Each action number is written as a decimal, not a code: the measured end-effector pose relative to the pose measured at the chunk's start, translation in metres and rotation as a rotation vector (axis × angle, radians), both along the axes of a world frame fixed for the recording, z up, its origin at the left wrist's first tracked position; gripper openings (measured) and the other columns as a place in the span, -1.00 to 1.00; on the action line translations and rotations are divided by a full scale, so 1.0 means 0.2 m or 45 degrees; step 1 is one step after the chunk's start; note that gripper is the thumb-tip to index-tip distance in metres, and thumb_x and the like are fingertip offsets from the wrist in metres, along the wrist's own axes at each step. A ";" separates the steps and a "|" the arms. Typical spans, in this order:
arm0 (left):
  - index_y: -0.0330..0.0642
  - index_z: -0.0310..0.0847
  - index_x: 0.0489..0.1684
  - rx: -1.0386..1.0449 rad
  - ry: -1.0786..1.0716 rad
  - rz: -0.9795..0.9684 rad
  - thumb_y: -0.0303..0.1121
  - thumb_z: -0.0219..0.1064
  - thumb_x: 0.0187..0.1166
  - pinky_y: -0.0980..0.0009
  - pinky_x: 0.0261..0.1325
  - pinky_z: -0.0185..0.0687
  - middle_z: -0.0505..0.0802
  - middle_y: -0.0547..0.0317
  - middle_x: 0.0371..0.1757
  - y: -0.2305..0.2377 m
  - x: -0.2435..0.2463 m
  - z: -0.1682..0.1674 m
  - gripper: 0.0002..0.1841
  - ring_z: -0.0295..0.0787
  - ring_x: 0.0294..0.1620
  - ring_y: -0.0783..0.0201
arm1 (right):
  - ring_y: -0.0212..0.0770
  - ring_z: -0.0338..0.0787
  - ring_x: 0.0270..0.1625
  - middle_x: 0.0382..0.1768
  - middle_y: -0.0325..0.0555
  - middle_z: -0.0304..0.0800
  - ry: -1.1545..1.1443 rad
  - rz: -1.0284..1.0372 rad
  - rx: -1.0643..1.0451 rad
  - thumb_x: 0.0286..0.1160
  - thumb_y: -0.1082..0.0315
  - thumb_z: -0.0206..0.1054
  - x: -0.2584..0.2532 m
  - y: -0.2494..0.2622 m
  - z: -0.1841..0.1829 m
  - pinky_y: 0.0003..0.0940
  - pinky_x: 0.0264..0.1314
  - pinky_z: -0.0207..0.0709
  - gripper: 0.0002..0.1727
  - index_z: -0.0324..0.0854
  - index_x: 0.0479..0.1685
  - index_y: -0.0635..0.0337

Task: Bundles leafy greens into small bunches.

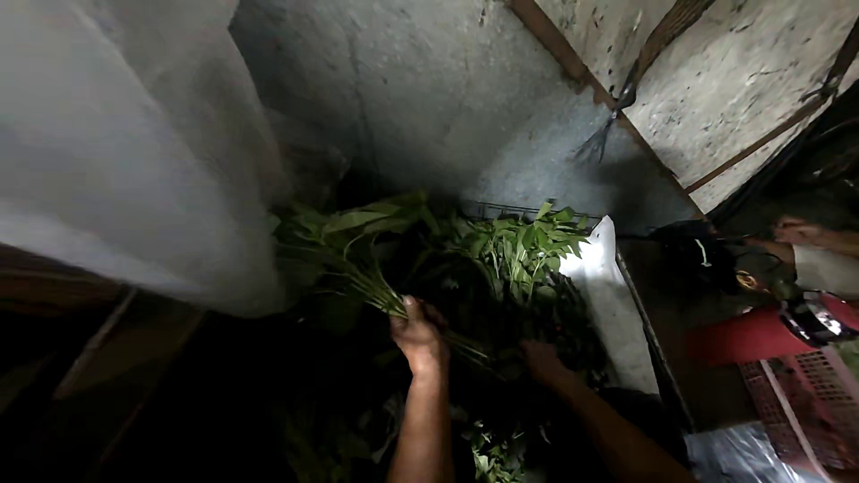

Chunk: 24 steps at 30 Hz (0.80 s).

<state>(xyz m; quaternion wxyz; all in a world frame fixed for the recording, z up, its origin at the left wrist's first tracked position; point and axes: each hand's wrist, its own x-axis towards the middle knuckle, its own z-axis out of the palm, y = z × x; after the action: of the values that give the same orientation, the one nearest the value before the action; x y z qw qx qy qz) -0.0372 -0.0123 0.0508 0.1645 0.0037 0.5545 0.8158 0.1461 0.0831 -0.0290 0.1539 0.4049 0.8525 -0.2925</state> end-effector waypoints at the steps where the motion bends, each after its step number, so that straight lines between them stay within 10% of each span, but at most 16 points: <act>1: -0.13 0.38 -0.22 0.038 0.001 -0.022 -0.25 -0.04 0.91 0.54 -0.70 0.44 0.46 0.37 -0.73 0.00 0.00 -0.01 -0.74 0.38 -0.80 0.47 | 0.37 0.38 0.67 0.62 0.33 0.42 0.012 -0.090 -0.023 0.80 0.14 0.12 0.04 0.05 -0.03 0.43 0.66 0.20 -0.45 0.38 0.68 0.20; 6: -0.23 0.51 -0.30 0.008 0.029 -0.126 -0.30 0.18 0.81 0.48 -0.68 0.44 0.48 0.34 -0.76 0.09 0.11 -0.03 -0.76 0.38 -0.81 0.43 | -0.04 0.58 0.58 0.55 0.20 0.56 0.940 -0.174 -0.138 0.82 0.20 0.05 -0.06 -0.02 0.15 -0.17 0.66 0.43 -0.47 0.40 0.62 0.35; 9: -0.24 0.47 -0.26 0.194 -0.023 -0.275 -0.33 -0.03 0.89 0.42 -0.48 0.63 0.55 0.31 -0.71 0.13 0.19 -0.04 -0.72 0.52 -0.70 0.39 | -0.11 0.59 0.58 0.56 0.25 0.54 0.968 -0.086 -0.288 0.86 0.23 -0.01 -0.16 -0.20 0.30 -0.24 0.68 0.39 -0.43 0.27 0.70 0.42; 12: -0.12 0.42 -0.41 0.477 -0.114 -0.597 -0.29 -0.23 0.91 0.23 -0.07 0.76 0.60 0.32 -0.65 0.12 0.22 -0.06 -0.58 0.67 -0.50 0.28 | -0.15 0.81 -0.02 0.02 0.19 0.78 1.098 -0.177 -0.046 0.83 0.29 0.00 -0.14 -0.28 0.21 -0.23 0.17 0.69 -0.53 0.46 0.48 0.49; 15: -0.16 0.54 -0.34 0.440 -0.023 -1.027 -0.33 -0.09 0.84 0.24 0.07 0.75 0.77 0.23 -0.48 0.07 0.24 -0.08 -0.66 0.78 -0.29 0.26 | -0.11 0.84 -0.17 -0.19 0.16 0.81 1.171 -0.197 0.274 0.77 0.32 0.04 -0.04 -0.26 0.09 -0.14 0.05 0.74 -0.59 0.59 0.24 0.52; 17: -0.32 0.63 0.03 -0.011 0.207 -1.204 -0.34 0.16 0.78 0.30 0.14 0.73 0.86 0.09 -0.18 0.04 0.27 -0.05 -0.78 0.82 -0.08 0.28 | -0.07 0.86 -0.16 -0.18 0.15 0.84 1.088 -0.280 0.383 0.78 0.29 0.05 0.05 -0.24 0.06 -0.09 0.04 0.76 -0.59 0.62 0.21 0.49; 20: -0.29 0.56 0.50 -0.962 0.790 -1.408 0.08 0.30 0.69 -0.03 0.66 0.39 0.74 -0.19 0.41 0.02 0.32 -0.01 -0.37 0.62 0.52 -0.04 | 0.13 0.87 0.01 -0.07 0.25 0.85 0.799 -0.396 0.338 0.83 0.23 0.05 0.16 -0.15 0.09 0.11 0.19 0.70 -0.56 0.60 0.31 0.44; 24: -0.22 0.79 0.03 -0.835 1.772 -1.092 -0.22 0.29 0.71 -0.01 0.54 0.50 0.85 -0.06 0.16 0.00 0.46 -0.07 -0.73 0.75 0.33 -0.05 | 0.02 0.78 0.32 0.22 0.26 0.78 0.606 -0.135 0.089 0.83 0.27 0.04 0.28 -0.02 0.20 -0.04 0.51 0.55 -0.55 0.55 0.44 0.42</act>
<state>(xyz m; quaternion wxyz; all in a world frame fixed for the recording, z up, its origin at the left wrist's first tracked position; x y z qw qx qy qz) 0.0555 -0.0117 0.0365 0.0743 0.6604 0.6860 0.2962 0.2021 0.0797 0.0119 -0.0810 0.3740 0.8519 -0.3576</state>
